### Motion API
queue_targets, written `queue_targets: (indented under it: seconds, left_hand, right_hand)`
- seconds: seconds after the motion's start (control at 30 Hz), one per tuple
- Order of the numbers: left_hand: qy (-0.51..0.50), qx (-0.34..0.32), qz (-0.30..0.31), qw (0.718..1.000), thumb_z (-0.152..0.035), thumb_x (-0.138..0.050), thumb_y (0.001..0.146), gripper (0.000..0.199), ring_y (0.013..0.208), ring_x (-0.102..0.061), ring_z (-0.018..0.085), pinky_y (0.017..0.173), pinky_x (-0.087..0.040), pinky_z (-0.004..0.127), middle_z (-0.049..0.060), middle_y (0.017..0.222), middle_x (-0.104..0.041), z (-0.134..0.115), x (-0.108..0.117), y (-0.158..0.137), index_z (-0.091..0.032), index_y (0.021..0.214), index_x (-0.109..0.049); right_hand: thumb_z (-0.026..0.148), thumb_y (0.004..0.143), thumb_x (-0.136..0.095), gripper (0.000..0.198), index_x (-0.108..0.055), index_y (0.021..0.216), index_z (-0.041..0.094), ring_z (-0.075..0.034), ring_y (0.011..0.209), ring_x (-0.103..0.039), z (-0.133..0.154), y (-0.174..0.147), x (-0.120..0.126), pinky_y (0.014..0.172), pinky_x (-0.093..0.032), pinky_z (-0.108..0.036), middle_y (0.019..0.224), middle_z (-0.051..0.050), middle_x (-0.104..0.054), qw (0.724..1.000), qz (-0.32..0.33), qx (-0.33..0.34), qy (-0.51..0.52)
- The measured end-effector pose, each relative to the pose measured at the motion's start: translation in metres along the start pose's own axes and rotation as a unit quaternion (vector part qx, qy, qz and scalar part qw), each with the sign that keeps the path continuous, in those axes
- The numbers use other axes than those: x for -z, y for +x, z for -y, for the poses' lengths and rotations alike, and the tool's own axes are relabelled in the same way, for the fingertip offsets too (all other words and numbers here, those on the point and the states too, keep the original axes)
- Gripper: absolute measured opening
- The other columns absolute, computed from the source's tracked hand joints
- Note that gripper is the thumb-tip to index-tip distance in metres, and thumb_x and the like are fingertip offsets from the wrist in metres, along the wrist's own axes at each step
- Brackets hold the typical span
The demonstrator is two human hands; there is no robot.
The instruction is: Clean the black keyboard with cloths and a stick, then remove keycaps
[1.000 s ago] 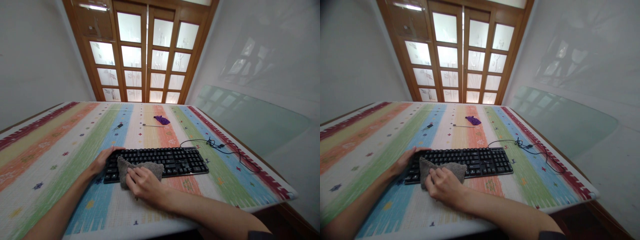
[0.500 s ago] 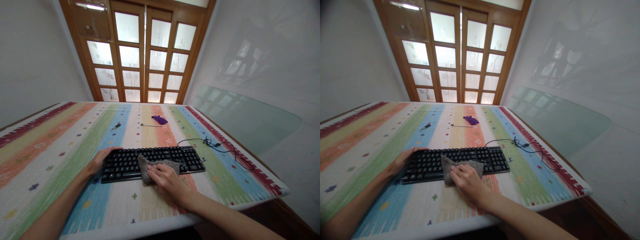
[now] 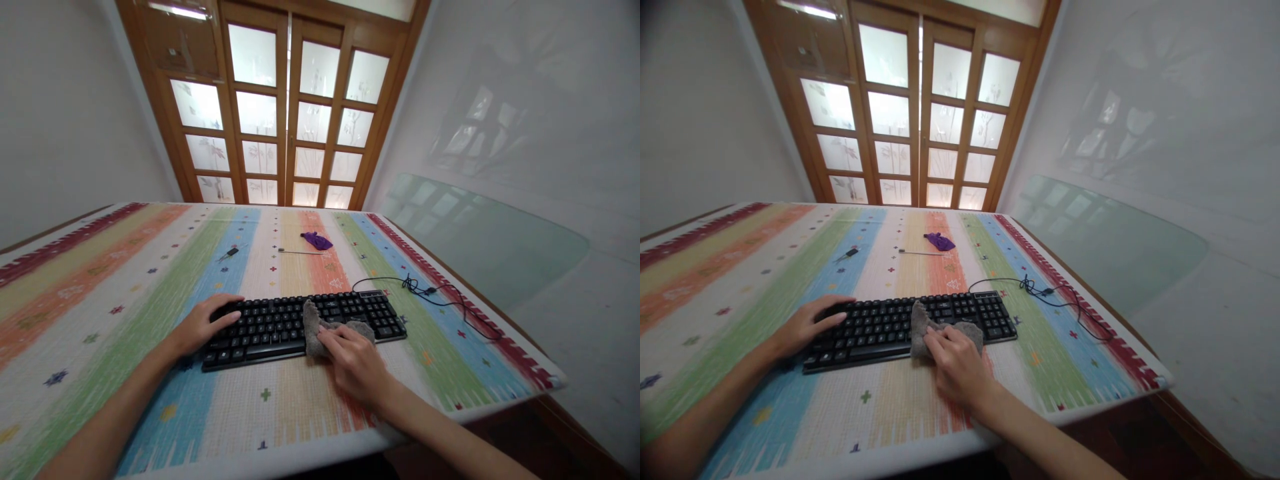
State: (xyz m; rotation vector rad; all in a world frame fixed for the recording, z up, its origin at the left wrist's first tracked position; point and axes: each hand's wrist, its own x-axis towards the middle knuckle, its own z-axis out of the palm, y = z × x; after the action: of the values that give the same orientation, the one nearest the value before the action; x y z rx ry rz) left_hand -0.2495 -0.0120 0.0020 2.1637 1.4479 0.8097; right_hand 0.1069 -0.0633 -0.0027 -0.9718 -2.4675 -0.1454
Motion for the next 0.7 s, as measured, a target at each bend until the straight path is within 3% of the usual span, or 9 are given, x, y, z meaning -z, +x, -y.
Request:
queue_targets:
  seconds: [0.17,0.3,0.43,0.57,0.7]
  left_hand:
    - [0.133,-0.092,-0.004,0.987,-0.059,-0.053,0.089,0.054,0.124,-0.057,0.031,0.111,-0.039,0.053,0.010,0.132,-0.064,-0.021,-0.004,-0.002,-0.022,0.127,-0.062]
    - [0.199,-0.152,0.018,0.968,-0.062,-0.056,0.087,0.067,0.132,-0.050,0.033,0.115,-0.034,0.056,0.013,0.144,-0.054,-0.049,-0.024,-0.005,-0.019,0.139,-0.052]
    - [0.238,-0.190,0.020,0.952,-0.065,-0.052,0.088,0.082,0.143,-0.037,0.032,0.118,-0.030,0.052,0.013,0.155,-0.040,-0.072,-0.051,-0.010,-0.017,0.152,-0.034]
    - [0.264,-0.201,0.005,0.943,-0.064,-0.048,0.092,0.086,0.145,-0.035,0.030,0.117,-0.033,0.047,0.014,0.157,-0.036,-0.072,-0.070,-0.014,-0.015,0.157,-0.021]
    - [0.284,-0.213,-0.017,0.935,-0.064,-0.046,0.093,0.087,0.143,-0.038,0.030,0.118,-0.032,0.045,0.016,0.157,-0.034,-0.064,-0.075,-0.014,-0.014,0.158,-0.016]
  right_hand:
    - [0.012,0.088,-0.056,0.018,-0.065,0.103,0.017,-0.022,0.076,-0.061,-0.005,0.017,0.010,0.065,-0.052,-0.031,0.079,-0.007,-0.069,0.999,0.012,-0.047,0.017]
    - [0.011,0.092,-0.050,0.021,-0.063,0.108,0.016,-0.023,0.099,-0.065,-0.006,0.034,0.007,0.084,-0.056,-0.036,0.101,-0.011,-0.072,0.998,-0.030,-0.023,0.055]
    - [0.006,0.090,-0.047,0.030,-0.060,0.117,0.012,-0.025,0.121,-0.060,-0.008,0.039,-0.011,0.102,-0.051,-0.042,0.123,-0.017,-0.067,0.998,-0.001,0.003,0.070]
    - [0.006,0.089,-0.047,0.037,-0.057,0.124,0.008,-0.027,0.133,-0.052,-0.011,0.031,-0.023,0.107,-0.048,-0.043,0.135,-0.021,-0.060,0.996,0.024,0.015,0.086]
    - [0.007,0.091,-0.048,0.034,-0.057,0.123,0.010,-0.026,0.131,-0.054,-0.015,0.021,-0.022,0.108,-0.048,-0.044,0.133,-0.019,-0.062,0.991,0.005,0.034,0.131]
